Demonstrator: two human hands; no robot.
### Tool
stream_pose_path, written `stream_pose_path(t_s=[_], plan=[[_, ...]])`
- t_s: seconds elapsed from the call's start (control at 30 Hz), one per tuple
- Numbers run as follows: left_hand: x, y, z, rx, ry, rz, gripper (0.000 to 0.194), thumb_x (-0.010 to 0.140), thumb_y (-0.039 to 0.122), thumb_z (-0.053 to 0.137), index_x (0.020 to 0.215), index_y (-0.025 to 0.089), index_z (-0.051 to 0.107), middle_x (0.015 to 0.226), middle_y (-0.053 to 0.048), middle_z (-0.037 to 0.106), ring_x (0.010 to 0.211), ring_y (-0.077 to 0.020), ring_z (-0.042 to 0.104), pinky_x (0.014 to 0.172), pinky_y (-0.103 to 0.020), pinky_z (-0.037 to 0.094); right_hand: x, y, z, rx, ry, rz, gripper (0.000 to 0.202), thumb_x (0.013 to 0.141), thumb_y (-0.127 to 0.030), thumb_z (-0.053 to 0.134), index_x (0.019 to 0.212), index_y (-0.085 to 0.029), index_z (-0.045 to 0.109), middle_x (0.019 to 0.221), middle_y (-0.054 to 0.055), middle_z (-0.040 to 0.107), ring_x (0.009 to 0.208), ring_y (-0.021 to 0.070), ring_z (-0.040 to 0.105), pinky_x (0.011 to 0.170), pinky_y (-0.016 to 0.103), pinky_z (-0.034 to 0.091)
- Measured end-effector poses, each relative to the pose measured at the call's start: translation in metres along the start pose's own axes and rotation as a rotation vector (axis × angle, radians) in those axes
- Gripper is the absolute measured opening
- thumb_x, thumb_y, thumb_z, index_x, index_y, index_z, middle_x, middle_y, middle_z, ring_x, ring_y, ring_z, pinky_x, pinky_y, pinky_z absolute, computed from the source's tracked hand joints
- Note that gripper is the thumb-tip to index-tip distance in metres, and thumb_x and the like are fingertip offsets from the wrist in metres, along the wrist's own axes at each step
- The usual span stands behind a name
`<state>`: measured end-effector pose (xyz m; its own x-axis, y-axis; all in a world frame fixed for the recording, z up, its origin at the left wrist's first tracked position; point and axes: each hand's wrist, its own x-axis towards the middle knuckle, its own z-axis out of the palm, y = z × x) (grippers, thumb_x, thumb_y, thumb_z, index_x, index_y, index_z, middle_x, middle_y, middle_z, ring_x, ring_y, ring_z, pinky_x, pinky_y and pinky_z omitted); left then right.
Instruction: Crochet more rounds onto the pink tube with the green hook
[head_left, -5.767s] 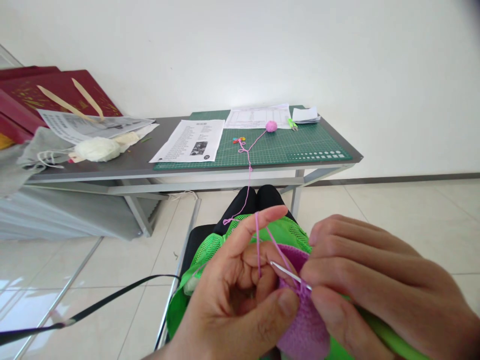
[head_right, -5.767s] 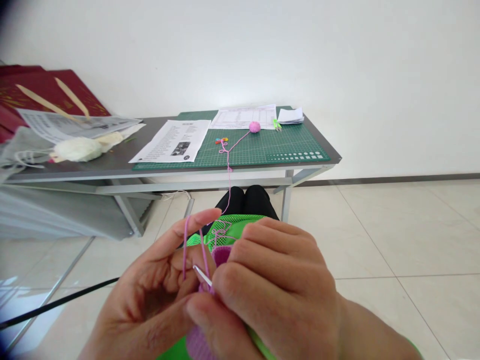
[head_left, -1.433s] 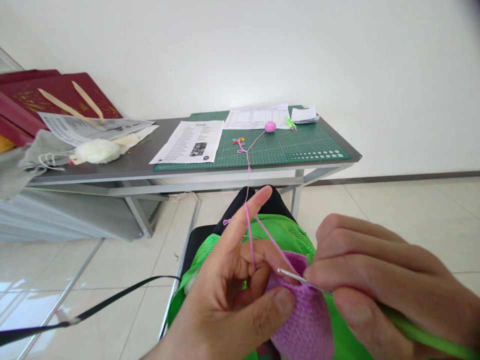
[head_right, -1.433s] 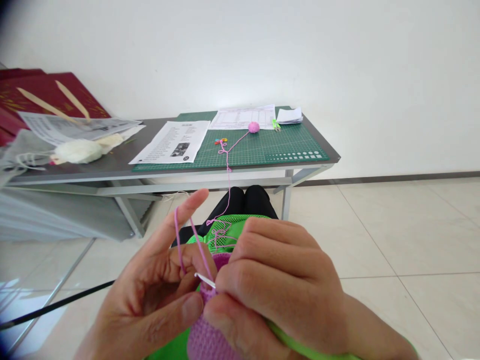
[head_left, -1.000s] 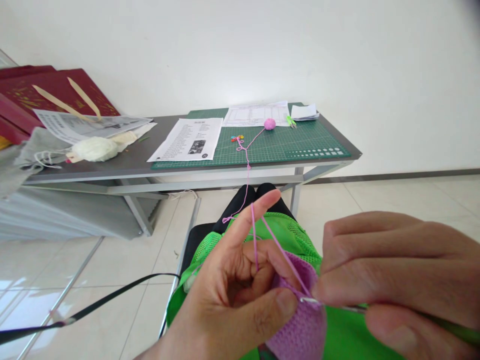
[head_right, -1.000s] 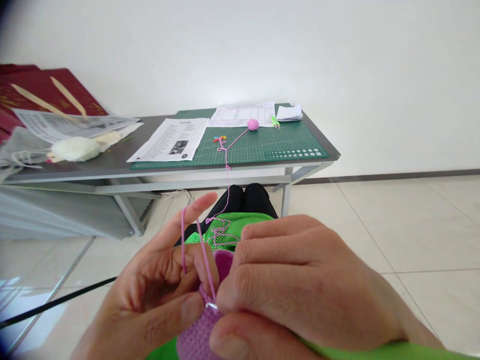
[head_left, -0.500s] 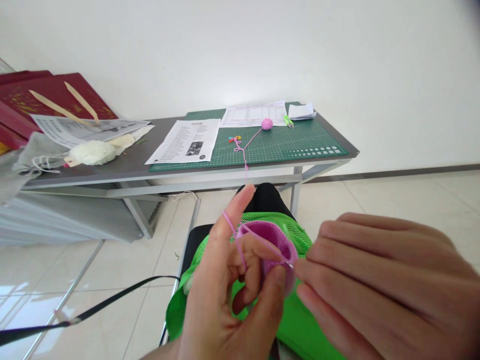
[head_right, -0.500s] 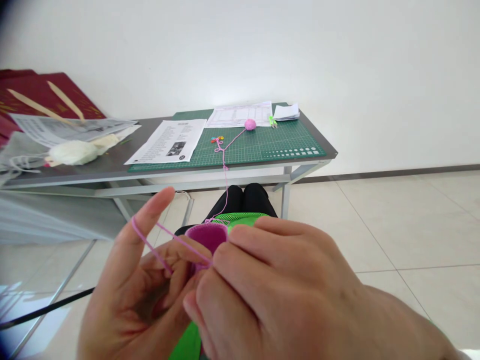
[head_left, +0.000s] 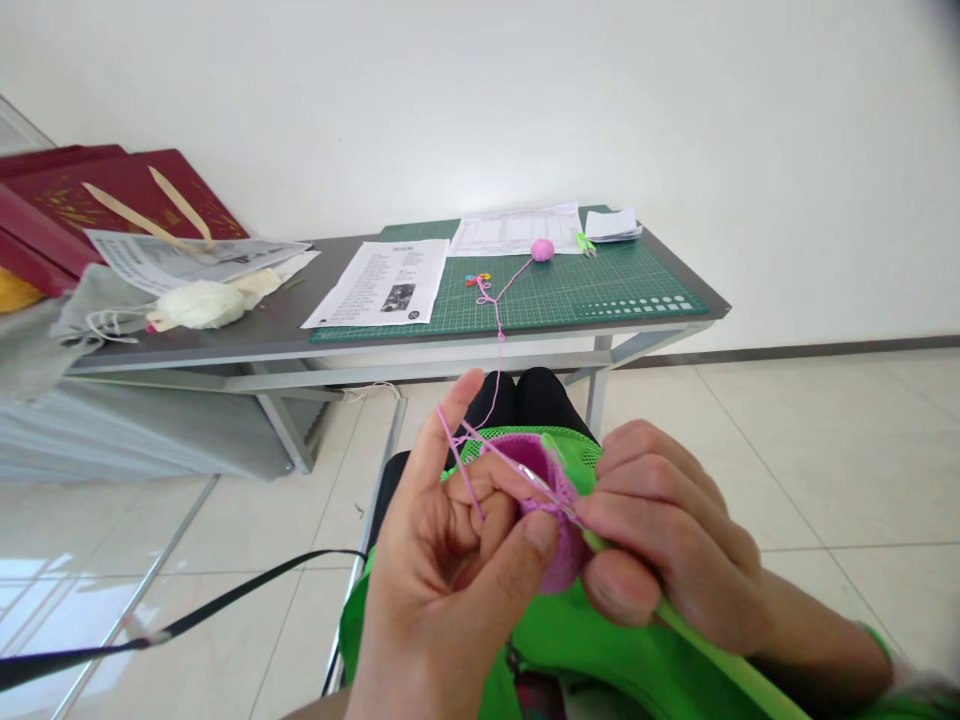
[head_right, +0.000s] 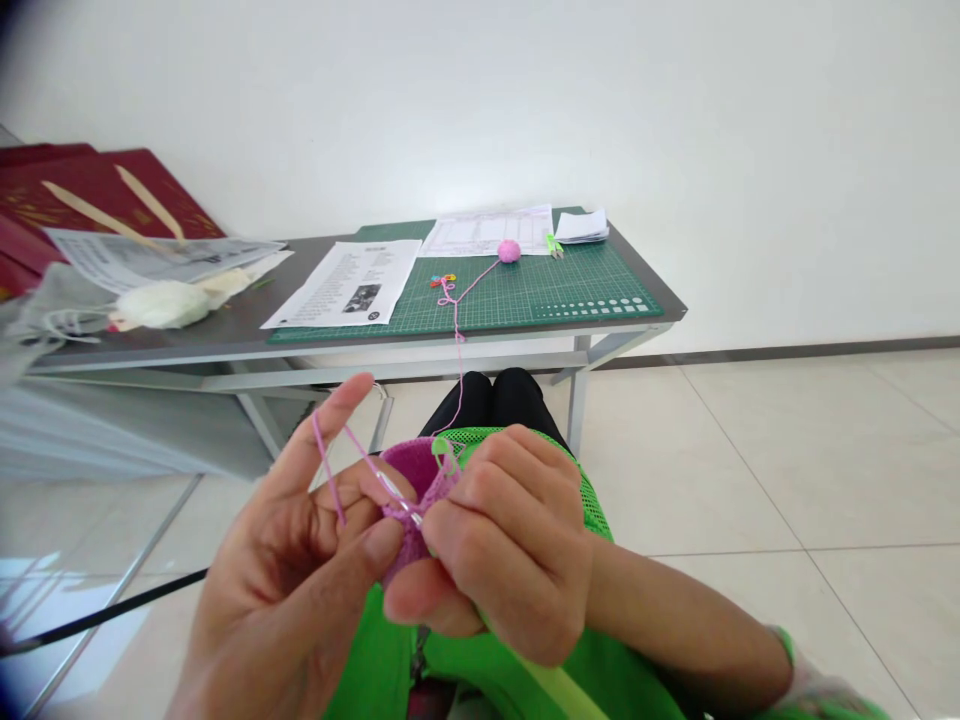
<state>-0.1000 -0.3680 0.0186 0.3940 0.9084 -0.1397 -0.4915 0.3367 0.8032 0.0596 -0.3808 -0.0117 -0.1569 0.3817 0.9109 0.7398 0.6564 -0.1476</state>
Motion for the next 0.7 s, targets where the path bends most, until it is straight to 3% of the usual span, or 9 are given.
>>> stream_pose_path(t_s=[0.1,0.17,0.4,0.53,0.7], plan=[[0.001,0.008,-0.003,-0.054,-0.084,-0.101,0.065,0.090,0.006,0.081,0.142,0.042,0.066,0.074,0.007,0.070,0.064,-0.0034,0.059,0.066,-0.010,0.049,0.007,-0.003,-0.014,0.061,-0.108,-0.013,0.038,0.109,-0.025,0.052,0.077,-0.016,0.070,0.065,0.005,0.068,0.061,0.0154,0.062,0.058,0.033,0.054],[0.000,0.012,-0.004,-0.015,-0.079,-0.142,0.069,0.089,0.008,0.082,0.144,0.043,0.064,0.079,0.005,0.072,0.064,-0.0042,0.058,0.065,-0.011,0.048,0.012,-0.006,-0.023,0.056,-0.160,-0.005,0.033,0.107,-0.024,0.057,0.079,-0.017,0.072,0.066,0.003,0.070,0.059,0.0146,0.065,0.057,0.032,0.055],[-0.004,0.012,-0.003,0.099,-0.055,-0.181,0.069,0.085,0.020,0.088,0.143,0.050,0.065,0.063,0.009,0.045,0.058,-0.0067,0.033,0.059,-0.014,0.035,0.029,-0.018,-0.037,0.005,-0.082,0.138,0.052,0.112,-0.025,0.046,0.067,-0.014,0.069,0.055,0.001,0.069,0.049,0.0107,0.065,0.057,0.029,0.058],[-0.002,0.009,-0.001,0.103,-0.082,-0.149,0.068,0.087,0.017,0.085,0.144,0.050,0.063,0.065,0.009,0.051,0.057,-0.0072,0.028,0.057,-0.016,0.027,0.035,-0.014,-0.044,-0.016,-0.152,0.096,0.058,0.112,-0.024,0.044,0.059,-0.017,0.065,0.048,-0.003,0.064,0.042,0.0086,0.061,0.051,0.027,0.056],[-0.001,0.008,-0.001,0.129,-0.100,-0.171,0.066,0.089,0.018,0.083,0.144,0.050,0.063,0.066,0.008,0.052,0.057,-0.0071,0.029,0.057,-0.017,0.027,0.028,-0.008,-0.053,0.066,-0.257,0.128,0.047,0.107,-0.020,0.049,0.064,-0.020,0.066,0.053,-0.004,0.064,0.048,0.0103,0.060,0.064,0.031,0.060]])
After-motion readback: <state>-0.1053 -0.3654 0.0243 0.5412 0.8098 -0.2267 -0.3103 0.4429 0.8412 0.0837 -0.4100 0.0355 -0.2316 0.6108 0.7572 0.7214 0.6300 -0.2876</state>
